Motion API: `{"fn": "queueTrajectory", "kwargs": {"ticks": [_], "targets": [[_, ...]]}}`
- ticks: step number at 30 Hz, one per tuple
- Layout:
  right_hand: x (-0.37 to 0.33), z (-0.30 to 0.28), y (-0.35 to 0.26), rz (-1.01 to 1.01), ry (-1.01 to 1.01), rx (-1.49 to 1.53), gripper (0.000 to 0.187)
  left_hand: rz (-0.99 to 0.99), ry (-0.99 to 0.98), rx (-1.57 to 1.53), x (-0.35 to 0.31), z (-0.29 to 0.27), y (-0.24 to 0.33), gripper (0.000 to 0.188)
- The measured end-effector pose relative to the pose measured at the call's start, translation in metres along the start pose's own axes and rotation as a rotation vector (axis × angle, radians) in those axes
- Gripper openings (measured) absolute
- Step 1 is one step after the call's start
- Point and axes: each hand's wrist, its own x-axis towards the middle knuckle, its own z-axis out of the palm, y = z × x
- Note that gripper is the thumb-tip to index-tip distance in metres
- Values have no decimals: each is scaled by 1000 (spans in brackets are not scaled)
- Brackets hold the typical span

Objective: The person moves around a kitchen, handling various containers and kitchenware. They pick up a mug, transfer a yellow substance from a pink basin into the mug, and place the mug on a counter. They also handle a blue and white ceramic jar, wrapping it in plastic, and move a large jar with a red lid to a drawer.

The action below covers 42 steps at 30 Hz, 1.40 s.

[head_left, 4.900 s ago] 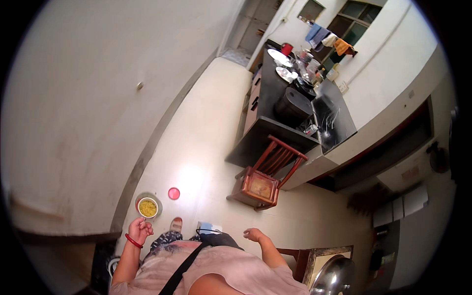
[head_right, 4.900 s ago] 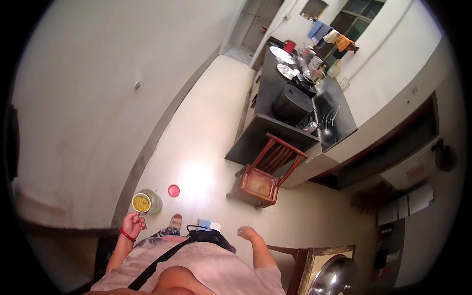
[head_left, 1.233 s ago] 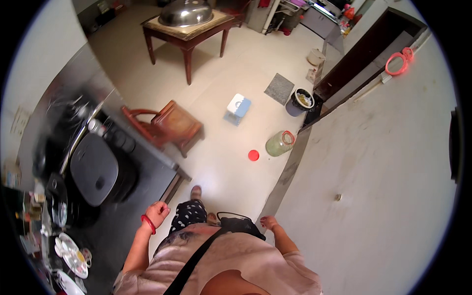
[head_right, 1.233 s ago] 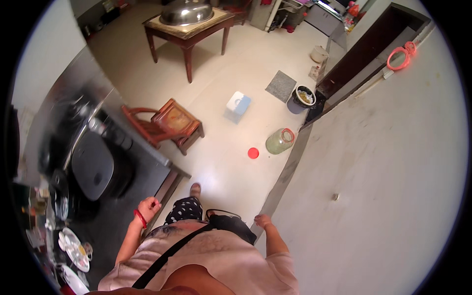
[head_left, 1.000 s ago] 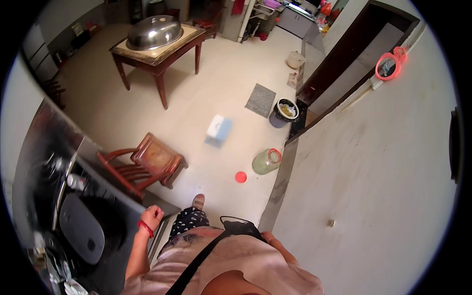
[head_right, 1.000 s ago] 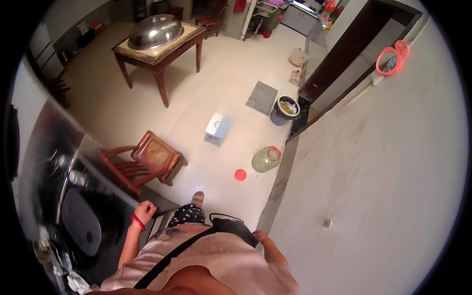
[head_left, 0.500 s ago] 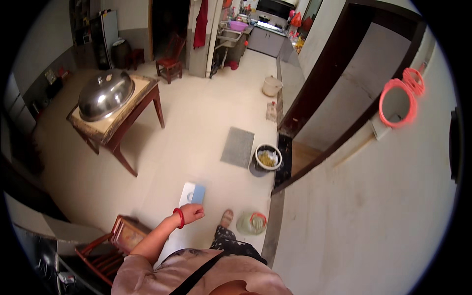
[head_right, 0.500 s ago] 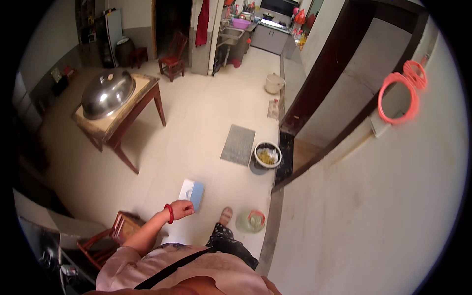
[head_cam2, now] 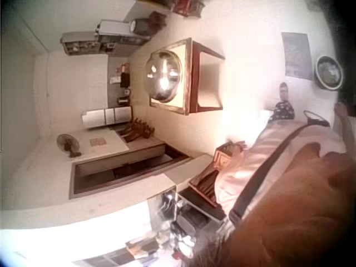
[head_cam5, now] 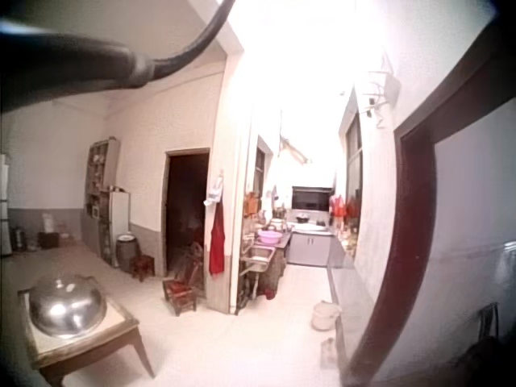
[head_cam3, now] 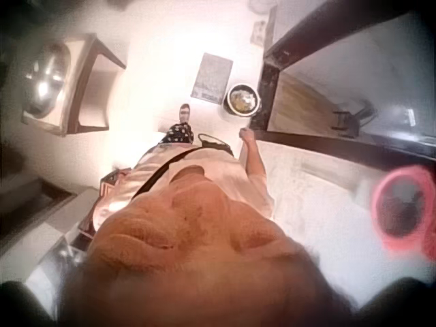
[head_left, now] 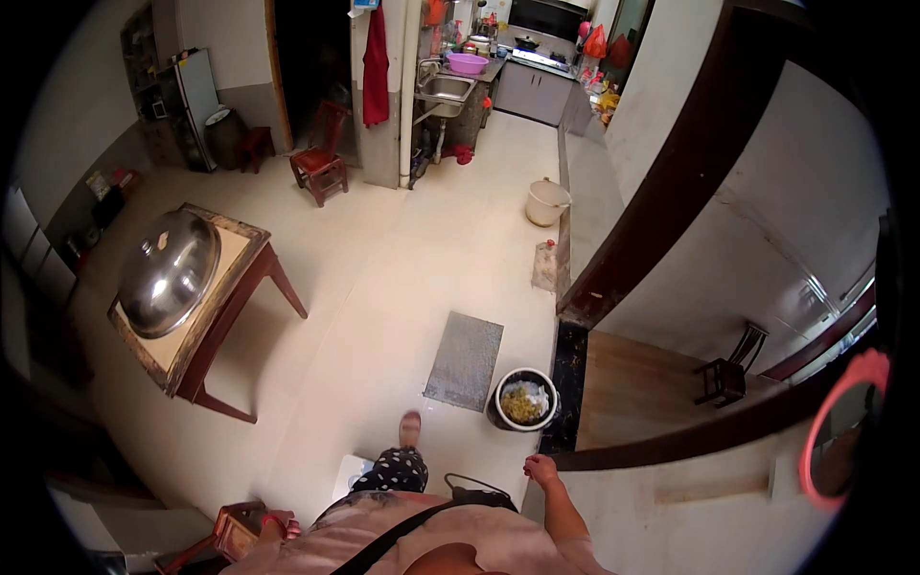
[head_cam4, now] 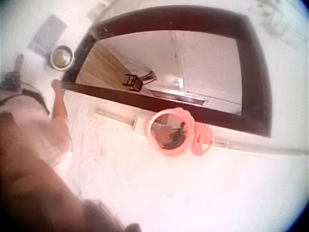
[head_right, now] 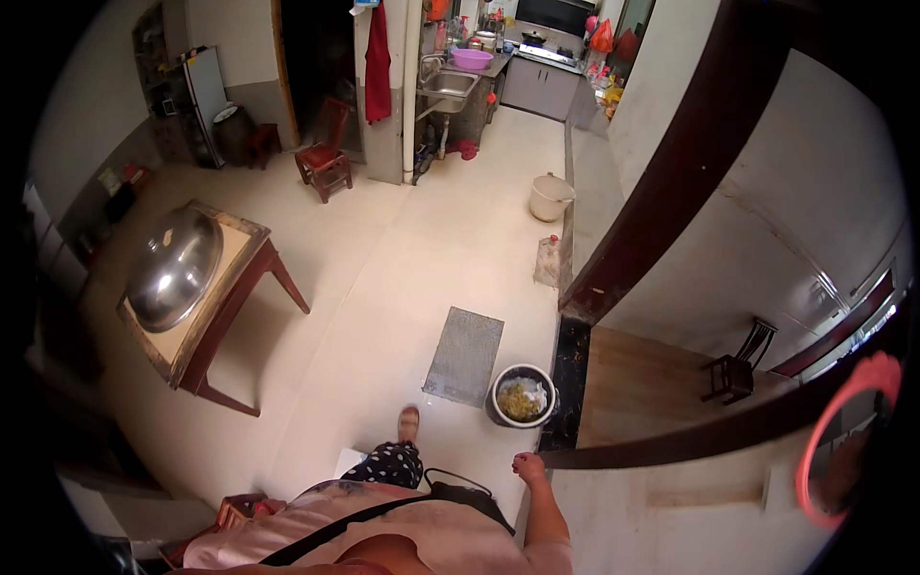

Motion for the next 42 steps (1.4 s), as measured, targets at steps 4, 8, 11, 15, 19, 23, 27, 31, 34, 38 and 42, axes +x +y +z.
{"fn": "queueTrajectory", "kwargs": {"ticks": [4,8,11,15,19,23,27,31,34,38,42], "targets": [[83,-1,-17,-51,-160,-437,22,-55,92,298,4,54,115,25],[145,-7,-21,-118,-544,-1019,19,220,10,649,39,114,306,30],[178,-30,-57,429,-382,-262,17,818,117,1194,53,178,486,34],[234,-63,-120,575,-157,140,16,1103,91,1108,-86,297,740,28],[343,-96,-195,554,-198,50,21,1275,111,612,-154,371,894,25],[459,-150,-260,464,-210,-96,25,1158,9,612,-108,421,993,25],[594,-213,-329,152,-307,-581,29,844,68,1273,-48,396,992,32],[776,-277,-397,-406,-171,-1105,24,455,-10,874,-12,390,997,28],[862,-319,-548,-148,-59,-339,21,154,-46,355,37,391,996,19],[961,-348,-638,-136,-24,-274,23,-69,-17,423,7,442,1107,19],[1029,-373,-660,24,-215,-525,29,25,-41,560,48,504,1291,22]]}}
